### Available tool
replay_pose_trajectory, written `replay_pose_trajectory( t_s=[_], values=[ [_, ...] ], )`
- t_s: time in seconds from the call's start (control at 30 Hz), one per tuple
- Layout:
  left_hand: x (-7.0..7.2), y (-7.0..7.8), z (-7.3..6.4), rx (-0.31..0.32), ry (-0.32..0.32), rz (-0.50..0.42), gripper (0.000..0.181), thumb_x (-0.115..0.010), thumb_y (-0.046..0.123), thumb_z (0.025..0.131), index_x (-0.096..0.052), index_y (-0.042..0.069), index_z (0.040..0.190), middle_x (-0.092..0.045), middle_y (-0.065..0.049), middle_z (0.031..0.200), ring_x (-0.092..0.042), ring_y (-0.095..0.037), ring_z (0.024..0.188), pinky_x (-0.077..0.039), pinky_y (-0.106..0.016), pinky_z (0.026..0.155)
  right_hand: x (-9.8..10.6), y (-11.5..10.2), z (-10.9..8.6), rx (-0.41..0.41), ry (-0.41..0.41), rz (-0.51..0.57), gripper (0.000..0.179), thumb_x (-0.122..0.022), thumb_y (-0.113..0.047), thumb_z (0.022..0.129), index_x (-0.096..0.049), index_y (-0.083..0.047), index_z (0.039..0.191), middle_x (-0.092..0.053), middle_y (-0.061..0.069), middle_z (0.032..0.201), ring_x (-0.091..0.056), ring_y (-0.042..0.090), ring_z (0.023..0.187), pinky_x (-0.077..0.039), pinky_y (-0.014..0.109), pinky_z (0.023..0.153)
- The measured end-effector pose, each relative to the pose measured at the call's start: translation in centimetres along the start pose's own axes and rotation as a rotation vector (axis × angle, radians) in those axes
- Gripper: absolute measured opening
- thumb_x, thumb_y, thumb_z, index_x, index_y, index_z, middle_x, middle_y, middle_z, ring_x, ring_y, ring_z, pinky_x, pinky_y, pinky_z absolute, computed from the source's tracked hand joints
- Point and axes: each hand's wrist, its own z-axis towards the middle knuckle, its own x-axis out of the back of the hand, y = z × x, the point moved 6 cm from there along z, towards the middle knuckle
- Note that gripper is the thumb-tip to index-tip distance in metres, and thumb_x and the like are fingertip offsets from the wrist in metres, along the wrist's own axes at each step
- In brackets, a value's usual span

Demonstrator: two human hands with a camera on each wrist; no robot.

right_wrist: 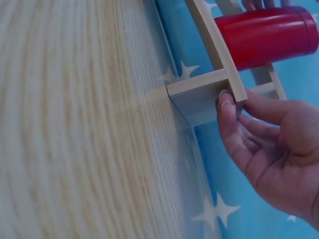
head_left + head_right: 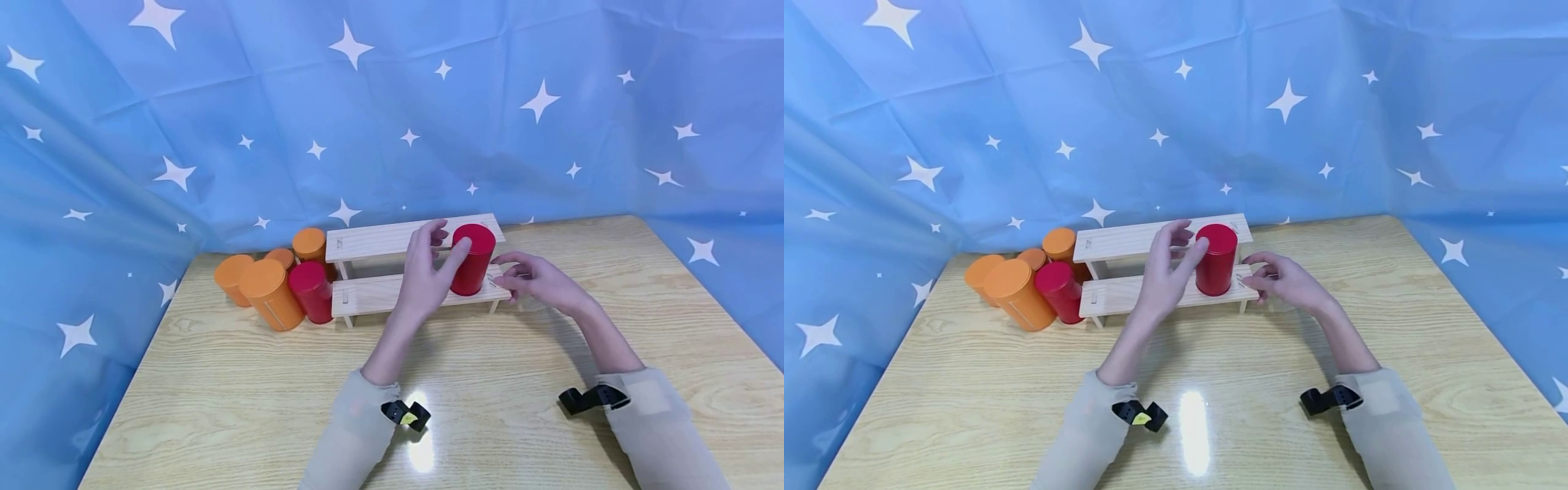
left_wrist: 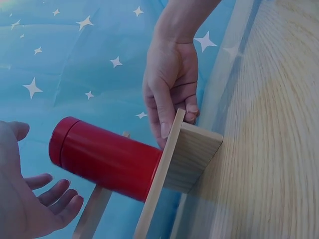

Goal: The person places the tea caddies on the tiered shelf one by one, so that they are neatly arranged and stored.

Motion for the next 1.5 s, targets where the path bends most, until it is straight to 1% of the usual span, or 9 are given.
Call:
replay_pose_trajectory(
  t_s=[0.17,0.37,0.53,0.63,0.93,1.03,1.17,1.33,1.5],
  values=[
    [1.2,0.1,-0.2,-0.043,-0.021,-0.027,0.052,-0.060,0.030,0.099,-0.048,0.000,0.140,-0.054,-0.018,0.127,-0.053,-0.033,0.117,-0.048,-0.047,0.098,0.0,0.0,0.0,0.004,0.001,-0.003,0.050,-0.067,-0.019,0.099,-0.048,-0.002,0.141,-0.064,0.021,0.102,-0.066,0.037,0.078,-0.057,0.040,0.078],
    [2.9,-0.1,-0.7,-0.069,-0.039,0.009,0.045,-0.060,0.028,0.101,-0.052,0.002,0.137,-0.058,-0.016,0.123,-0.055,-0.022,0.111,-0.049,-0.037,0.094,0.0,-0.1,-0.1,0.007,0.001,-0.019,0.050,-0.067,-0.020,0.099,-0.048,-0.002,0.142,-0.064,0.021,0.101,-0.066,0.037,0.078,-0.057,0.041,0.077],
    [4.7,-0.3,-1.2,-0.090,-0.043,0.051,0.042,-0.061,0.027,0.101,-0.055,0.003,0.135,-0.060,-0.016,0.121,-0.056,-0.023,0.110,-0.050,-0.046,0.095,0.0,0.0,-0.1,0.010,0.004,-0.032,0.050,-0.066,-0.021,0.099,-0.048,-0.003,0.142,-0.065,0.020,0.100,-0.066,0.037,0.078,-0.057,0.040,0.077],
    [5.8,-0.5,-1.4,-0.109,-0.031,0.067,0.039,-0.062,0.025,0.100,-0.056,0.004,0.133,-0.060,-0.018,0.120,-0.056,-0.026,0.110,-0.049,-0.050,0.095,0.0,0.0,-0.1,0.011,0.002,-0.034,0.051,-0.066,-0.021,0.099,-0.047,-0.003,0.143,-0.065,0.020,0.100,-0.066,0.037,0.078,-0.057,0.041,0.077],
    [9.0,-0.5,-2.1,-0.148,-0.002,0.104,0.037,-0.063,0.019,0.099,-0.058,-0.001,0.130,-0.060,-0.022,0.118,-0.057,-0.032,0.109,-0.048,-0.052,0.095,-0.1,-0.1,-0.1,0.016,0.002,-0.037,0.050,-0.066,-0.021,0.099,-0.048,-0.002,0.142,-0.064,0.020,0.098,-0.066,0.038,0.077,-0.057,0.042,0.077],
    [10.0,-0.6,-2.1,-0.152,0.020,0.124,0.036,-0.063,0.020,0.100,-0.059,-0.001,0.129,-0.061,-0.020,0.117,-0.057,-0.030,0.109,-0.048,-0.051,0.095,-0.1,-0.1,-0.1,0.014,0.002,-0.035,0.050,-0.066,-0.021,0.099,-0.048,-0.003,0.142,-0.064,0.020,0.099,-0.066,0.038,0.078,-0.057,0.042,0.077],
    [11.4,-0.6,-2.0,-0.158,0.060,0.152,0.035,-0.062,0.020,0.100,-0.060,-0.001,0.127,-0.061,-0.018,0.116,-0.058,-0.027,0.108,-0.049,-0.045,0.095,0.0,-0.1,-0.2,0.012,0.004,-0.033,0.050,-0.066,-0.021,0.099,-0.048,-0.002,0.142,-0.064,0.020,0.100,-0.066,0.038,0.078,-0.058,0.042,0.077],
    [12.9,-0.6,-2.1,-0.165,0.087,0.165,0.033,-0.063,0.017,0.099,-0.061,-0.001,0.127,-0.060,-0.022,0.116,-0.057,-0.031,0.109,-0.048,-0.046,0.094,-0.1,-0.2,-0.1,0.013,0.002,-0.027,0.050,-0.067,-0.020,0.099,-0.048,-0.001,0.142,-0.065,0.020,0.100,-0.066,0.039,0.078,-0.058,0.043,0.077],
    [14.5,-1.2,-2.5,-0.148,0.100,0.204,0.035,-0.066,0.014,0.096,-0.061,-0.002,0.127,-0.060,-0.020,0.117,-0.056,-0.036,0.110,-0.049,-0.048,0.094,-0.1,-0.2,-0.1,0.007,0.003,-0.024,0.050,-0.067,-0.019,0.099,-0.048,-0.002,0.142,-0.064,0.021,0.101,-0.067,0.038,0.078,-0.058,0.043,0.077]
  ],
)
